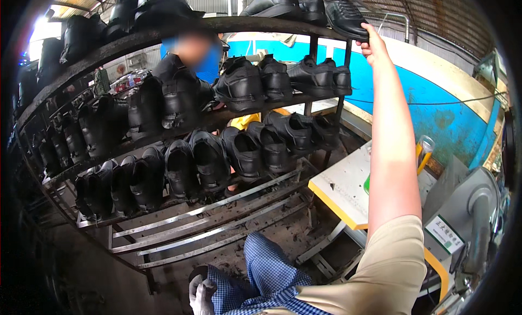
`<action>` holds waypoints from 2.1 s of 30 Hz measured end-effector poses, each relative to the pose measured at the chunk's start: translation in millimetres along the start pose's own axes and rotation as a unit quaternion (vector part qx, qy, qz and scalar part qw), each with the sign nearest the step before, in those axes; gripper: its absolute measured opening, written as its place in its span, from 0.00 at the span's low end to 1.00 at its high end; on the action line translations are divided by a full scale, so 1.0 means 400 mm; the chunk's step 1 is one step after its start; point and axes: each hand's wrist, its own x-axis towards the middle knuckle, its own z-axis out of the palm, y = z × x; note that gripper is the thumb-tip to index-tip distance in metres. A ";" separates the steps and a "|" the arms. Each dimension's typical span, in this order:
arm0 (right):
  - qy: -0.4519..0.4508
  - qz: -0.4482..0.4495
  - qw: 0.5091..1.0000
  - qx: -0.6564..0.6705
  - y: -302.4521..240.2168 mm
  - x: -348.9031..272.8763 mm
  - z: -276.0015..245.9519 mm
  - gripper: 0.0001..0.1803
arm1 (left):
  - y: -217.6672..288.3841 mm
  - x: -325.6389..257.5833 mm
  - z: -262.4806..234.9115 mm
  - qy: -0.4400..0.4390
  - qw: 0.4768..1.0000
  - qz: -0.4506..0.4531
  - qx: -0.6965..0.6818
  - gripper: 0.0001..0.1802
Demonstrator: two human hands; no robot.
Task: Trimming excess material and glue from the edges of black leather shoes using a small knife.
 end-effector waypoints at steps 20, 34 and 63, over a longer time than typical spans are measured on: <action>0.044 -0.335 0.900 -0.276 0.146 0.059 0.270 0.55 | -0.058 0.080 -0.063 0.043 0.987 0.030 0.154 0.20; 0.203 -0.444 0.863 0.128 -0.025 -0.233 0.202 0.38 | -0.078 0.073 -0.092 0.016 0.992 0.034 0.121 0.19; -0.514 0.015 0.841 -0.170 0.516 -1.321 0.080 0.11 | 0.173 0.058 -0.024 -0.071 0.972 0.212 0.073 0.34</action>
